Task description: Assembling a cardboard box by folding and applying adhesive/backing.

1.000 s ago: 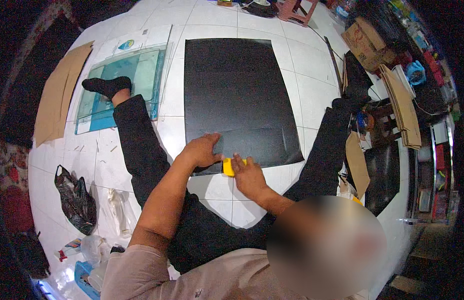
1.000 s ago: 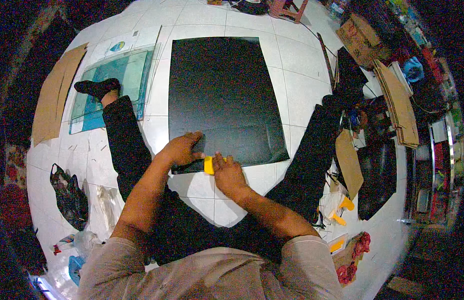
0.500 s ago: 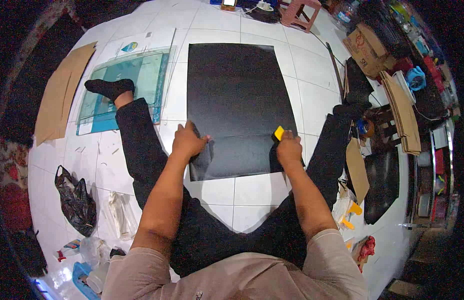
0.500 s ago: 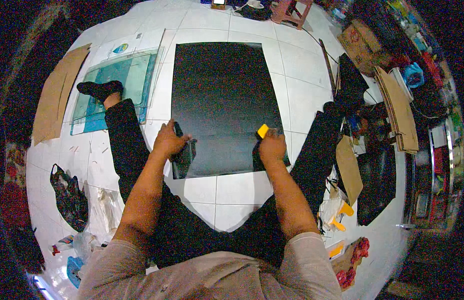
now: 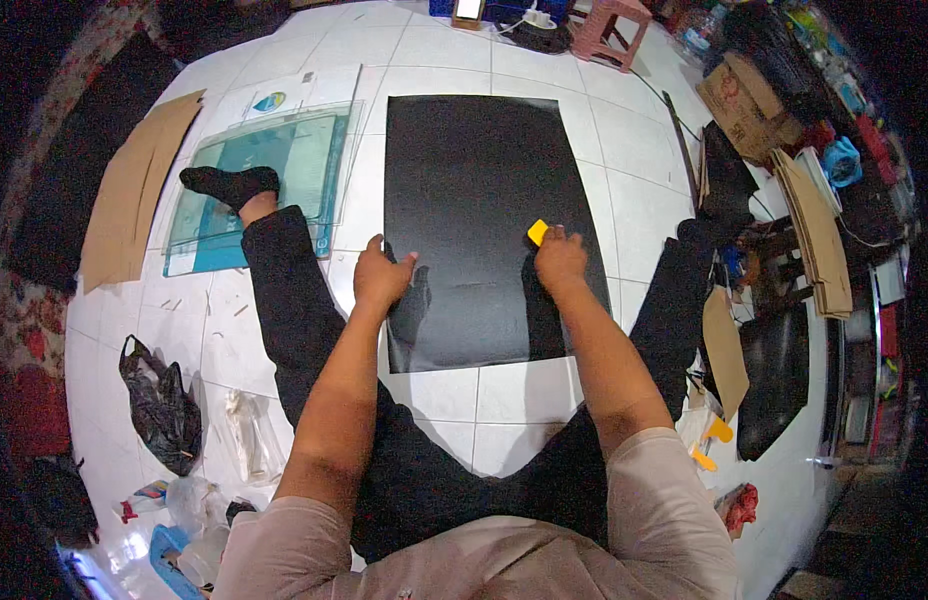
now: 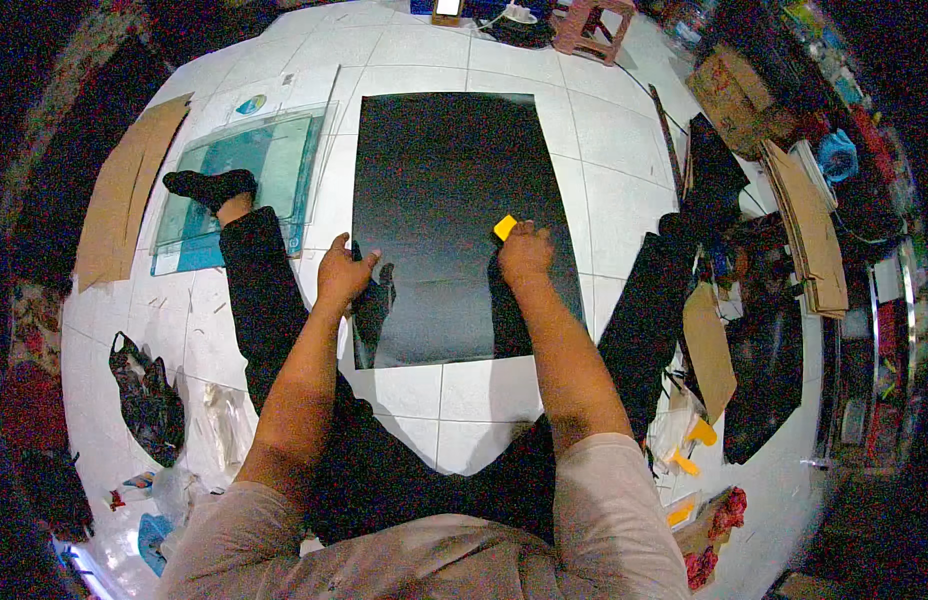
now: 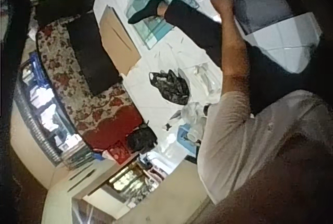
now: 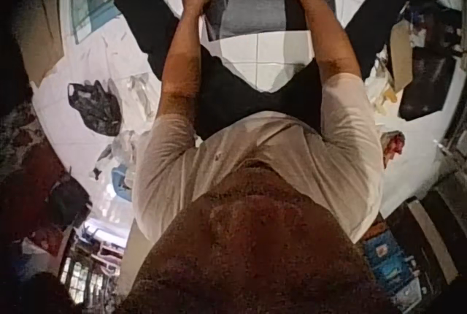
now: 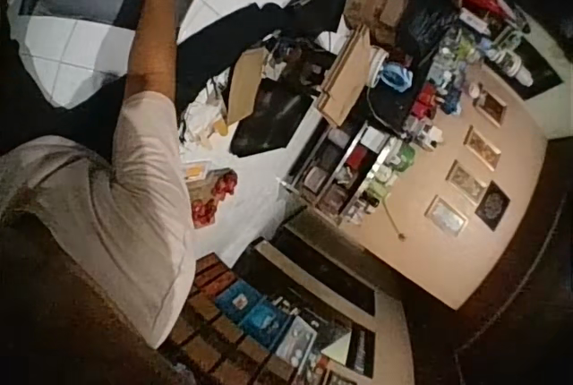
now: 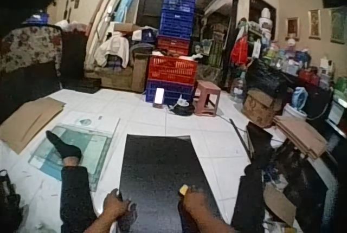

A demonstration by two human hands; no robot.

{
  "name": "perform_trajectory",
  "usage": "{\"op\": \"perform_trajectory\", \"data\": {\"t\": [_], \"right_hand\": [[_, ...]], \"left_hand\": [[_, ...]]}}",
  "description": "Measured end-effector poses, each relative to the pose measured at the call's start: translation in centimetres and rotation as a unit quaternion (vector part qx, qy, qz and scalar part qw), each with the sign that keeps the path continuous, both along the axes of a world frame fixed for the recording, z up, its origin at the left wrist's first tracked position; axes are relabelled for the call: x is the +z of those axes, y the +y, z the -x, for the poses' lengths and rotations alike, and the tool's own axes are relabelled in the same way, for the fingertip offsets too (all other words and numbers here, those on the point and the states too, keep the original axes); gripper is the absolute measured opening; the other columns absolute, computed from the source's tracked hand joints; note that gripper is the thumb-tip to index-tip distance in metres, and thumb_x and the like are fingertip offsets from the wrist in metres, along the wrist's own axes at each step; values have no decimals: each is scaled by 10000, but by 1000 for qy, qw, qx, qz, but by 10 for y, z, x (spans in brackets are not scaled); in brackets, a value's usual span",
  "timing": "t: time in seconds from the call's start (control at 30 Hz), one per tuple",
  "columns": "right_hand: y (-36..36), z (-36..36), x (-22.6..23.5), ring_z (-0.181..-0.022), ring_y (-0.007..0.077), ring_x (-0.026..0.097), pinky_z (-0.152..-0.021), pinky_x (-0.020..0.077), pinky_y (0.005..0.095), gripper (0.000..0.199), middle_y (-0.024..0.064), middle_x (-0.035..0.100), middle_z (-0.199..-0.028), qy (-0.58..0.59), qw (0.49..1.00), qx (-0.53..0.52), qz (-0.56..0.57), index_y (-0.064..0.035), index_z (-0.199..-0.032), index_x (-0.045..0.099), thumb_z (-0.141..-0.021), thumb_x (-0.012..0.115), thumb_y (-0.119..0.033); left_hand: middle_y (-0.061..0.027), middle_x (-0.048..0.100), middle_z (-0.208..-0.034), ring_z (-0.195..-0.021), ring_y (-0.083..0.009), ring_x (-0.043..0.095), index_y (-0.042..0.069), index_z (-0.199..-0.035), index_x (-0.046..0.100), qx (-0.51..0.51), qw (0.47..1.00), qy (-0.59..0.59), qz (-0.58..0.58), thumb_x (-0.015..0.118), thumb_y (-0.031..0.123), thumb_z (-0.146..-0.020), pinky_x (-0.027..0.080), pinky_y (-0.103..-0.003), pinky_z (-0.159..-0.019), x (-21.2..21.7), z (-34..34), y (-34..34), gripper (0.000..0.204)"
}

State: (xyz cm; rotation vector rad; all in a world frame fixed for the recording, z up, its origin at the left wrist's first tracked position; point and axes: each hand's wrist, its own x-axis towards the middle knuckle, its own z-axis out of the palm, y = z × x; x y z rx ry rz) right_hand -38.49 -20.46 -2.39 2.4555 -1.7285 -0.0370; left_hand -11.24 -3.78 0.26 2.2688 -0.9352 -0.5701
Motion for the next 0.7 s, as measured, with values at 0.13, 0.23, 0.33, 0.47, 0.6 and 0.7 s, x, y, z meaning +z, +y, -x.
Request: {"op": "perform_trajectory", "data": {"t": [0.13, 0.23, 0.33, 0.47, 0.6, 0.7], "right_hand": [[-1, -8, 10, -1171, 394, 552, -902, 537, 462, 386, 132, 547, -1383, -2, 999, -7, -49, -13, -1280, 573, -945, 462, -170], [7, 0, 8, -1263, 442, 496, -962, 503, 506, 420, 136, 510, -1426, -21, 997, -19, -73, -27, -1338, 541, -951, 450, -163], [21, 2, 12, -1148, 416, 560, -943, 501, 519, 435, 116, 511, -1441, -5, 996, 33, -83, -41, -1369, 518, -960, 433, -161], [49, 11, 15, -1092, 382, 607, -975, 469, 473, 465, 157, 520, -1425, -21, 993, 78, -89, -9, -1299, 553, -856, 587, -148], [107, 21, 49, -1113, 366, 592, -981, 465, 467, 498, 159, 520, -1421, -81, 966, 192, -154, -30, -1301, 565, -817, 616, -138], [171, 32, 81, -1066, 404, 579, -925, 511, 468, 483, 150, 502, -1426, -152, 909, 326, -210, -48, -1324, 556, -855, 598, -156]], "left_hand": [[-257, 665, -1130, -1100, -365, 636, -31, -1371, 475, 42, 998, 42, 4, 796, 404, -749, 499, -408, -943, -5, -14, 3, 823], [-252, 661, -1154, -1099, -344, 642, -48, -1352, 488, 80, 994, 73, 1, 801, 416, -745, 503, -405, -935, -1, -15, -1, 826], [-222, 684, -1105, -1059, -304, 661, -62, -1349, 490, 117, 991, 68, 18, 811, 404, -744, 510, -378, -914, -23, -34, -3, 828], [-130, 688, -887, -817, -212, 634, -35, -1022, 674, 73, 939, 331, 54, 803, 299, -795, 496, -321, -751, -48, -51, -9, 424], [-24, 628, -778, -709, -134, 571, 46, -836, 639, 68, 863, 483, 133, 748, 216, -867, 450, -291, -655, -24, -27, -6, 204], [-10, 631, -793, -713, -115, 568, 60, -886, 633, 51, 819, 523, 230, 742, 217, -877, 442, -278, -653, -11, -29, -3, 191]]}}
